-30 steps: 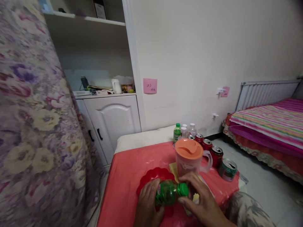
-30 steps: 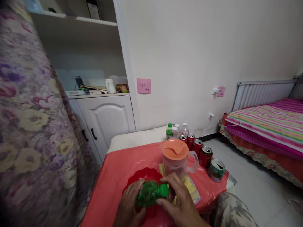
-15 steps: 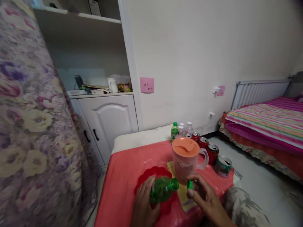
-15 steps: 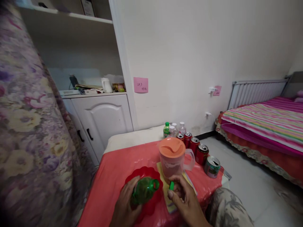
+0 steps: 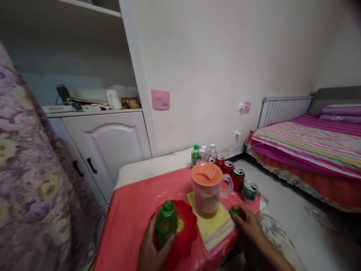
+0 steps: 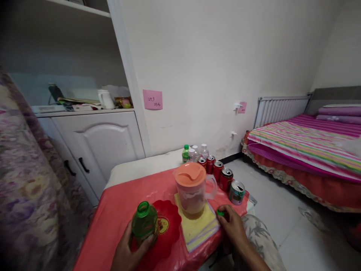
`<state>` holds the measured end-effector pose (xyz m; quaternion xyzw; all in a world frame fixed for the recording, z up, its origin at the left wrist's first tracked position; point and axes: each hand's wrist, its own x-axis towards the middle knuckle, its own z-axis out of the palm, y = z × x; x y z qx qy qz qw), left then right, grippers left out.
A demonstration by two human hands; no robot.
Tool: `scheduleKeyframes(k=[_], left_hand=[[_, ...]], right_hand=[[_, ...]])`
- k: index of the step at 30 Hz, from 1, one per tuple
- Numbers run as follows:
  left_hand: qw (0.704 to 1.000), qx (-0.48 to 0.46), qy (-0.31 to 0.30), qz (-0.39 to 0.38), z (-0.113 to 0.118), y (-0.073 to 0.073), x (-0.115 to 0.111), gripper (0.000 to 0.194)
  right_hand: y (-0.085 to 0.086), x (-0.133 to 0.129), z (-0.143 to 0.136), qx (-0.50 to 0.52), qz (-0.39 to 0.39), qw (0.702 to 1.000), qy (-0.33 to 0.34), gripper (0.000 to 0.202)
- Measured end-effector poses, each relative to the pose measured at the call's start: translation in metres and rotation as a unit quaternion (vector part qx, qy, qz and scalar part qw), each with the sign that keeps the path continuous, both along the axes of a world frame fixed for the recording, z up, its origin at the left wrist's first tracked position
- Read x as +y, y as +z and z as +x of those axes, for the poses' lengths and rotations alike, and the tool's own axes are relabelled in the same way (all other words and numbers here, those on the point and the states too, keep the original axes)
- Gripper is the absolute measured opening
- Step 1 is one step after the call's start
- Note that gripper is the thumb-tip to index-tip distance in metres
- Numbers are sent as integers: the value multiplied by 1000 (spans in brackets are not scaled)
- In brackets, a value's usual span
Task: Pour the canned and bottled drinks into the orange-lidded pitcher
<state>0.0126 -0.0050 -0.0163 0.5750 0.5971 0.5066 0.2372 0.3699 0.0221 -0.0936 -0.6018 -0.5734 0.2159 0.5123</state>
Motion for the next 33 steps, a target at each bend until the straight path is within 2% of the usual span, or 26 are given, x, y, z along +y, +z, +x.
scheduleKeyframes(k=[4,7,15,18,21,24,26,29,33], left_hand=[[999,-22,-3,-23,-2,0,1,79],[998,-46,0,-44,-1,2,2,82],[995,-73,-9,-70,8,16,-2,83],[991,-108,-25,-75,8,16,-2,83],[986,-146,-23,-72,5,12,0,85],[983,-167,-37,-65,0,9,2,80],[983,-165,-55,-61,-3,8,2,75],[986,-144,-57,-54,-4,9,2,72],[988,-131,-58,-55,-3,11,3,70]], right_hand=[[-8,6,1,-28,-7,1000,-8,16],[-14,9,3,-40,-11,999,-18,22],[-24,5,13,-41,2,999,-4,27],[-10,0,14,31,8,999,2,29],[21,-3,12,160,-8,987,-3,40],[55,2,7,214,-1,976,31,44],[71,9,3,237,12,970,46,44],[81,22,-5,279,22,958,67,41],[82,42,-15,330,17,938,102,35]])
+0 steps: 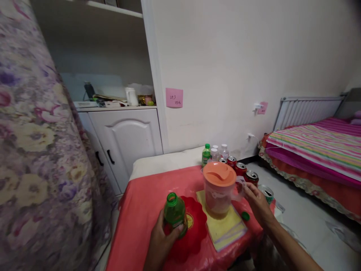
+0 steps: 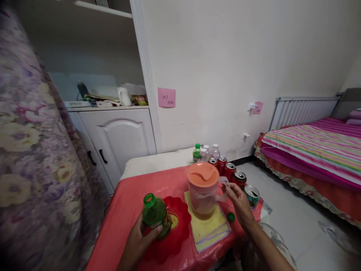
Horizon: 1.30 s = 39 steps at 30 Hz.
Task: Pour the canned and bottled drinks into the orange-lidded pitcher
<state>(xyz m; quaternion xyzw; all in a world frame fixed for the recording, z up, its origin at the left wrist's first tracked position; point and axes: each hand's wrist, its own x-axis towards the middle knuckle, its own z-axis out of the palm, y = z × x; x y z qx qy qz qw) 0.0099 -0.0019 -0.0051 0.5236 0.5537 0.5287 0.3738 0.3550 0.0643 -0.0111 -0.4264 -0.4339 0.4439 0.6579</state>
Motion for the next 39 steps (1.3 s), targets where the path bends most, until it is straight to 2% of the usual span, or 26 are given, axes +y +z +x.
scheduleKeyframes(k=[6,15,18,24,29,33,39], left_hand=[[1000,1,0,-8,4,0,2,66],[1000,-10,-2,-13,7,3,1,63],[1000,-16,-6,-9,8,4,0,63],[999,-22,18,24,7,6,-2,54],[999,-41,12,28,7,9,-6,60],[999,-29,-2,32,11,15,-11,54],[999,-16,-3,29,15,19,-16,59]], right_hand=[[7,21,-9,18,14,999,27,47],[15,22,-28,60,44,997,21,44],[23,21,-32,64,48,997,23,42],[58,13,-34,49,55,997,37,44],[87,2,-37,-28,45,997,59,46],[110,-10,-43,-94,47,992,69,49],[147,-23,-56,-145,46,985,87,53]])
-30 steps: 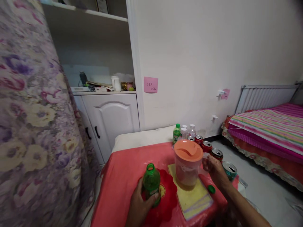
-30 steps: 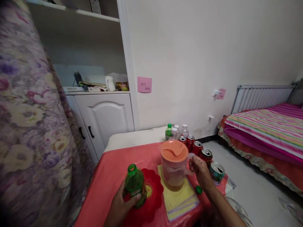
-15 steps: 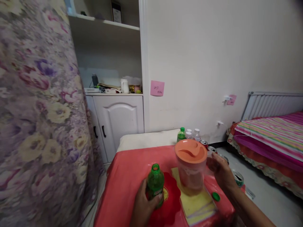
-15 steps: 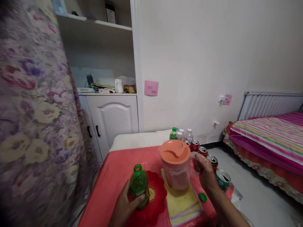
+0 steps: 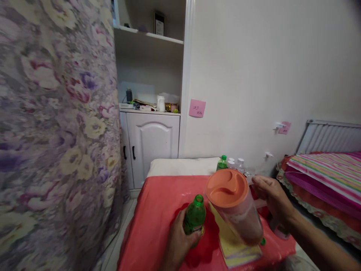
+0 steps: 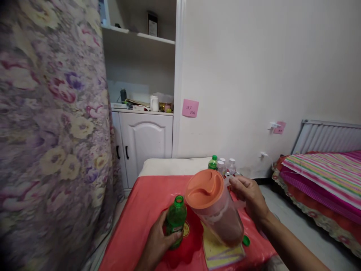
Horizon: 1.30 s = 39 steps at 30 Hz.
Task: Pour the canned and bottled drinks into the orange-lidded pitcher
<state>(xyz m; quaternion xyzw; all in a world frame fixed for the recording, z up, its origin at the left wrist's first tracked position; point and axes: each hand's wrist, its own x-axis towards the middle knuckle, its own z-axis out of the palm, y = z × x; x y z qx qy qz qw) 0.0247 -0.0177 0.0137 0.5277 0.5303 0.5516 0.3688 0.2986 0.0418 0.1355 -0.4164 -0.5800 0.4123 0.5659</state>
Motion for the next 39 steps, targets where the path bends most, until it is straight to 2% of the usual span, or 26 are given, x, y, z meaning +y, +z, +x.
scheduleKeyframes(k=[5,13,25,31,39], left_hand=[[1000,-12,-11,18,-3,-5,0,59],[1000,1,-4,25,-4,-8,0,61],[999,27,12,22,-3,-6,-2,60],[999,24,-1,29,-4,-5,-3,57],[998,57,-4,17,-3,-5,-3,55]], right_hand=[[18,-2,-5,-54,1,998,27,50],[35,4,-3,-123,7,991,59,46],[49,8,-9,-196,59,977,58,43],[57,14,-9,-229,67,967,87,43],[58,23,-7,-248,95,959,104,41]])
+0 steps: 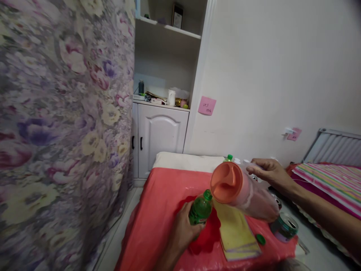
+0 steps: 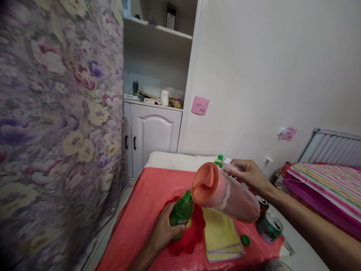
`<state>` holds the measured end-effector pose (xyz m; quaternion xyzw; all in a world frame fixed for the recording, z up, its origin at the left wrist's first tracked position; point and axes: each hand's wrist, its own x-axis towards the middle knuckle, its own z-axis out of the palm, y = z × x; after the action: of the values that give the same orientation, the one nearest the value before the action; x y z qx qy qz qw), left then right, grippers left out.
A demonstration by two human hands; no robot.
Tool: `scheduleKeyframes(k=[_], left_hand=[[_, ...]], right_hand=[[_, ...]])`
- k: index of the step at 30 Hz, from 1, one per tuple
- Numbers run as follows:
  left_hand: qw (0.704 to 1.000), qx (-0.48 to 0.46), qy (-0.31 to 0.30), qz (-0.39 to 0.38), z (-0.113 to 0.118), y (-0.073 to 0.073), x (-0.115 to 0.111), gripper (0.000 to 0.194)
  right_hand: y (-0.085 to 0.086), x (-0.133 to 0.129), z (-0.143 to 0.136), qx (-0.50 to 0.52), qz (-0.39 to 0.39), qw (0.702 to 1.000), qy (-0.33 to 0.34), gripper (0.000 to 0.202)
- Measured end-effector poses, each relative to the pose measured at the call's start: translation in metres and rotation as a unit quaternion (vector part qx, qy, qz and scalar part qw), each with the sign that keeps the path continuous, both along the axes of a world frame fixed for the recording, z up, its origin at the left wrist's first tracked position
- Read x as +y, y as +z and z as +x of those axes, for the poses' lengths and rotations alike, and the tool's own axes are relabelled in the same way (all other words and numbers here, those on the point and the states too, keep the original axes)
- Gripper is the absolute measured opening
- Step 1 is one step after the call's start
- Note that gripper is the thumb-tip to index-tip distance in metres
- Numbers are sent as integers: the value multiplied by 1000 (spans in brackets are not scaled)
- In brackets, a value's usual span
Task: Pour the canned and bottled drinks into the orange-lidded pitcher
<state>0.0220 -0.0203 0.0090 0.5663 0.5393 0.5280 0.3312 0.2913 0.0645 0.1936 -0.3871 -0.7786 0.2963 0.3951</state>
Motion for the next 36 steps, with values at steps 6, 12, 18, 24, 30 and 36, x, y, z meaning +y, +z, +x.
scheduleKeyframes(k=[6,12,18,24,30,36], left_hand=[[1000,18,0,-11,0,0,0,55],[1000,29,-1,-1,1,-3,1,56],[999,33,0,6,-1,-9,5,55],[1000,24,-7,7,0,-12,7,59],[1000,22,-6,7,0,-13,6,59],[1000,21,-7,10,0,-14,6,58]], right_hand=[[3,1,-3,-11,1,1000,5,45],[9,-1,-7,-21,-16,1000,13,45],[12,3,-4,-58,-26,998,21,43],[15,7,-3,-90,-16,995,39,44],[20,4,-6,-98,-15,995,31,45],[25,1,-9,-106,-23,993,36,43]])
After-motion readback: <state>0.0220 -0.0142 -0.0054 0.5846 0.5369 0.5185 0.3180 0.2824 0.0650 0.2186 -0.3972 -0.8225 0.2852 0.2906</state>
